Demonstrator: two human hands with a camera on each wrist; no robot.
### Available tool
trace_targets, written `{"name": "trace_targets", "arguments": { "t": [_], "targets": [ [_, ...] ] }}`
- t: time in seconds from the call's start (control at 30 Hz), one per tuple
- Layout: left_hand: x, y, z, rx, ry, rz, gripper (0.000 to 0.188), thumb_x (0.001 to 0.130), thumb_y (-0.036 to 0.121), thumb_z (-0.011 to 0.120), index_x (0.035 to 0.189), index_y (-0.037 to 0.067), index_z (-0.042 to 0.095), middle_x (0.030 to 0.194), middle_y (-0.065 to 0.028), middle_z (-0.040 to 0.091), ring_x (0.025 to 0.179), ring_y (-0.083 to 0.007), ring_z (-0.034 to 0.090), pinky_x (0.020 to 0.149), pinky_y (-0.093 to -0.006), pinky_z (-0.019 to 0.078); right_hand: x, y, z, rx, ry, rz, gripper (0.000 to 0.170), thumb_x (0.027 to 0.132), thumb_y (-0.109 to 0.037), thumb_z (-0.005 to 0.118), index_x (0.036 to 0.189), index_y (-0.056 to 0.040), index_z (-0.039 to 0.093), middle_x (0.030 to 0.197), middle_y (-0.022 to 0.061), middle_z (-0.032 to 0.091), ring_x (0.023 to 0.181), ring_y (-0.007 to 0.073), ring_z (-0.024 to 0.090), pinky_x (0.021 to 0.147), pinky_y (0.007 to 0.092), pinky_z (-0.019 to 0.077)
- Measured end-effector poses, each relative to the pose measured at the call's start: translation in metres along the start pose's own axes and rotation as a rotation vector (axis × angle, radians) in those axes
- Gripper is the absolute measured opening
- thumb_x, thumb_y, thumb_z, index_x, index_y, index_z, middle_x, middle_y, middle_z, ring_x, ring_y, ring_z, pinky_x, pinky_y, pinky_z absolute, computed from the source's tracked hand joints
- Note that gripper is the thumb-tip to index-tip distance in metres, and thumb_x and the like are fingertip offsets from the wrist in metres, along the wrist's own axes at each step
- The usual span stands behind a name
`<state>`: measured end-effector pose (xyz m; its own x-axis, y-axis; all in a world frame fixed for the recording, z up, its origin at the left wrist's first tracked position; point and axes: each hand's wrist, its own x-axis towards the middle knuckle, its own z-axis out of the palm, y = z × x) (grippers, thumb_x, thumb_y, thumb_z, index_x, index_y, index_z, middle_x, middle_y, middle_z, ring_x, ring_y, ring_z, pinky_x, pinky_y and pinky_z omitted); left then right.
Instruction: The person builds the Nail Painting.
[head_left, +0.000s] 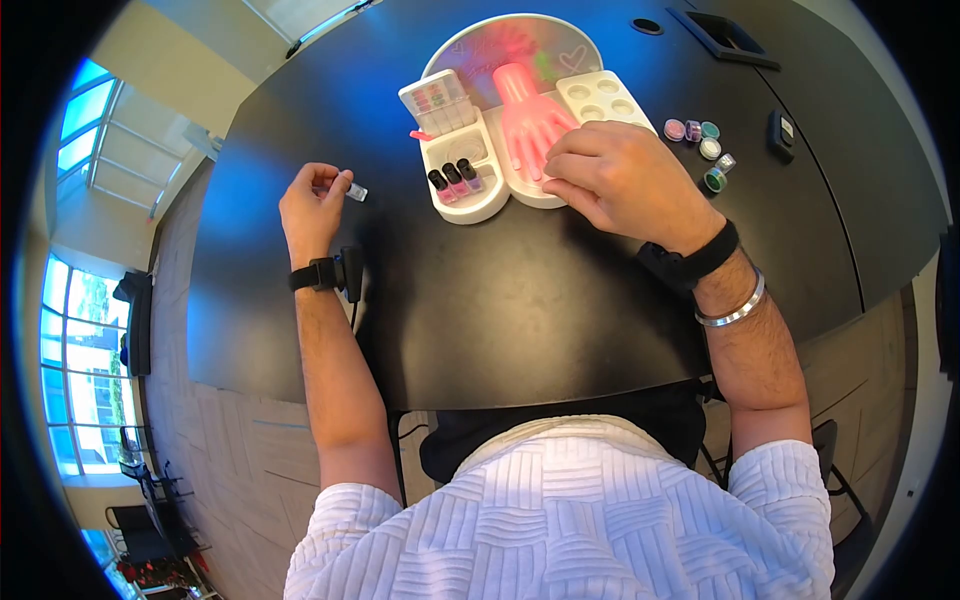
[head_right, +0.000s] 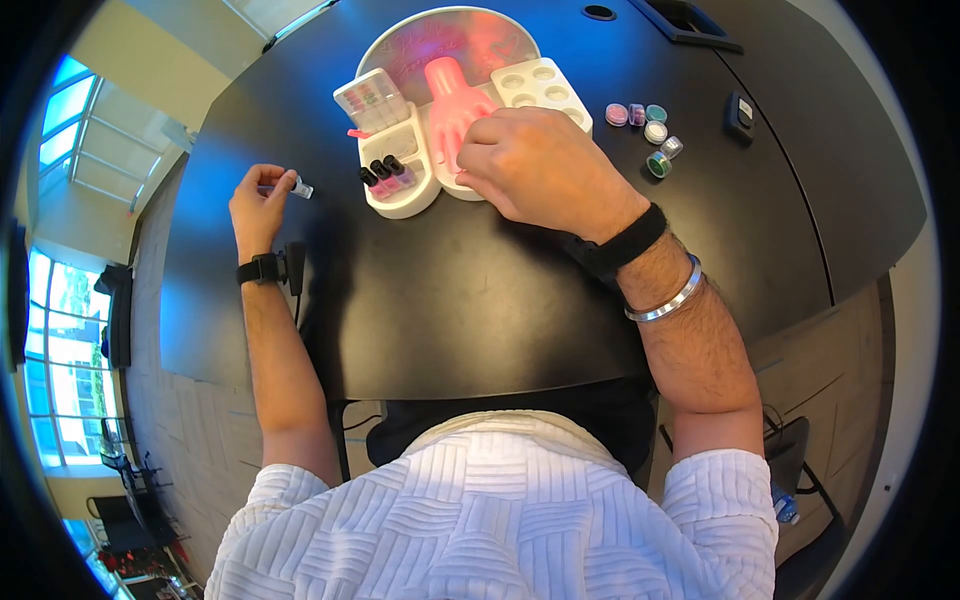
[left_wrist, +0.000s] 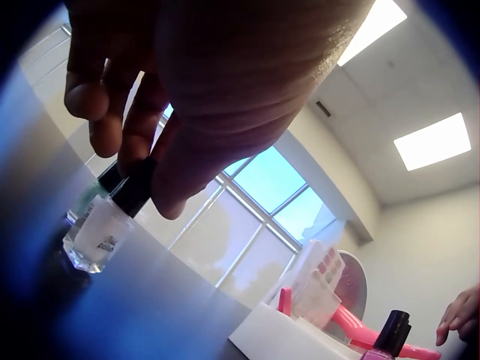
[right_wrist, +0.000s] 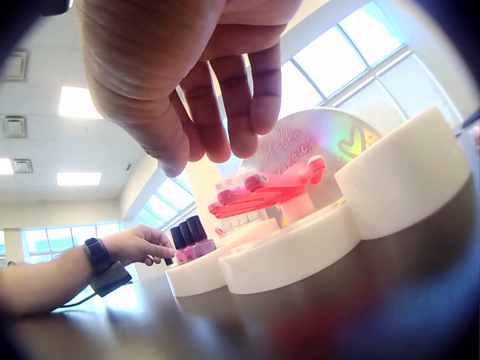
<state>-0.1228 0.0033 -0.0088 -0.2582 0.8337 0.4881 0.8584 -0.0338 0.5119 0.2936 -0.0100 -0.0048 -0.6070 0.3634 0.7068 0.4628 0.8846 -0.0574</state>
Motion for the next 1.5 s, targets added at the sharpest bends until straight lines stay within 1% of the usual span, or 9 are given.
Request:
{"name": "trace_targets", "arguments": {
  "t": [0.17, 0.23, 0.3, 0.43, 0.47, 0.6, 1.23, 1.3, 1.5],
  "targets": [
    [-0.011, 0.043, -0.006, -0.323, 0.169, 0.125, 0.021, 0.096, 0.019, 0.091, 0.098, 0.005, 0.075, 0.087, 0.0025, 0.074, 0.077, -0.0072, 0.064, 0.073, -0.0251, 0.0519, -0.002, 0.002, 0.002, -0.015, 0.015, -0.003, 0.017, 0.095, -0.020, 0.079, 0.088, -0.0074, 0.073, 0.087, 0.0084, 0.070, 0.085, 0.0305, 0.072, 0.077, 0.0440, 0.0578],
    [-0.018, 0.054, -0.005, -0.615, 0.124, 0.401, 0.020, 0.094, 0.015, 0.092, 0.099, 0.006, 0.075, 0.092, 0.0014, 0.074, 0.079, -0.0079, 0.064, 0.072, -0.0258, 0.0517, -0.003, 0.002, 0.003, -0.011, 0.011, -0.003, 0.017, 0.096, -0.021, 0.079, 0.088, -0.0072, 0.073, 0.087, 0.0087, 0.070, 0.085, 0.0308, 0.071, 0.077, 0.0439, 0.0578],
    [-0.023, 0.067, -0.001, -0.635, 0.073, 0.485, 0.019, 0.092, 0.010, 0.092, 0.098, 0.006, 0.075, 0.096, -0.0010, 0.075, 0.083, -0.0096, 0.065, 0.071, -0.0263, 0.0512, -0.004, 0.002, 0.002, -0.010, 0.004, 0.011, 0.018, 0.096, -0.021, 0.079, 0.087, -0.0068, 0.073, 0.087, 0.0089, 0.070, 0.085, 0.0310, 0.071, 0.077, 0.0441, 0.0578],
    [-0.044, 0.098, 0.011, -0.358, -0.104, 0.738, 0.021, 0.088, 0.005, 0.092, 0.098, 0.006, 0.074, 0.100, -0.0023, 0.078, 0.088, -0.0124, 0.066, 0.072, -0.0279, 0.0497, -0.003, 0.002, 0.002, -0.021, -0.005, 0.007, 0.019, 0.096, -0.022, 0.078, 0.088, -0.0061, 0.073, 0.087, 0.0093, 0.070, 0.086, 0.0315, 0.072, 0.077, 0.0446, 0.0579],
    [-0.047, 0.102, 0.016, -0.328, -0.102, 0.702, 0.022, 0.084, 0.012, 0.096, 0.090, 0.008, 0.075, 0.091, 0.0000, 0.077, 0.084, -0.0182, 0.067, 0.072, -0.0317, 0.0525, -0.003, 0.002, 0.002, -0.019, -0.005, 0.006, 0.019, 0.096, -0.022, 0.078, 0.088, -0.0061, 0.073, 0.087, 0.0093, 0.070, 0.086, 0.0315, 0.072, 0.077, 0.0446, 0.0579],
    [-0.050, 0.108, 0.023, -0.243, -0.135, 0.793, 0.024, 0.083, 0.014, 0.095, 0.088, 0.009, 0.073, 0.092, -0.0020, 0.077, 0.085, -0.0228, 0.068, 0.077, -0.0372, 0.0550, -0.003, 0.002, 0.002, -0.014, 0.004, 0.006, 0.018, 0.097, -0.022, 0.078, 0.088, -0.0066, 0.073, 0.087, 0.0093, 0.070, 0.086, 0.0316, 0.072, 0.077, 0.0448, 0.0580],
    [-0.049, 0.103, 0.031, -0.135, -0.124, 0.864, 0.023, 0.085, 0.019, 0.093, 0.087, 0.009, 0.073, 0.095, 0.0000, 0.076, 0.078, -0.0215, 0.062, 0.070, -0.0368, 0.0541, -0.002, 0.002, 0.002, -0.016, -0.025, 0.019, 0.018, 0.096, -0.022, 0.078, 0.087, -0.0067, 0.074, 0.088, 0.0089, 0.071, 0.086, 0.0309, 0.072, 0.078, 0.0442, 0.0586],
    [-0.051, 0.104, 0.030, -0.099, -0.154, 0.816, 0.023, 0.083, 0.012, 0.094, 0.088, 0.007, 0.073, 0.097, -0.0028, 0.078, 0.085, -0.0229, 0.066, 0.075, -0.0370, 0.0538, -0.003, 0.001, 0.002, -0.017, -0.026, 0.018, 0.018, 0.096, -0.022, 0.078, 0.088, -0.0067, 0.075, 0.088, 0.0087, 0.071, 0.086, 0.0309, 0.072, 0.078, 0.0441, 0.0586],
    [-0.049, 0.102, 0.032, -0.122, -0.124, 0.819, 0.022, 0.084, 0.013, 0.094, 0.090, 0.006, 0.074, 0.100, -0.0042, 0.078, 0.090, -0.0232, 0.069, 0.074, -0.0351, 0.0560, -0.002, 0.002, 0.002, -0.016, -0.034, 0.022, 0.018, 0.096, -0.022, 0.078, 0.088, -0.0067, 0.075, 0.088, 0.0083, 0.071, 0.086, 0.0307, 0.073, 0.078, 0.0441, 0.0587]
  ]
}}
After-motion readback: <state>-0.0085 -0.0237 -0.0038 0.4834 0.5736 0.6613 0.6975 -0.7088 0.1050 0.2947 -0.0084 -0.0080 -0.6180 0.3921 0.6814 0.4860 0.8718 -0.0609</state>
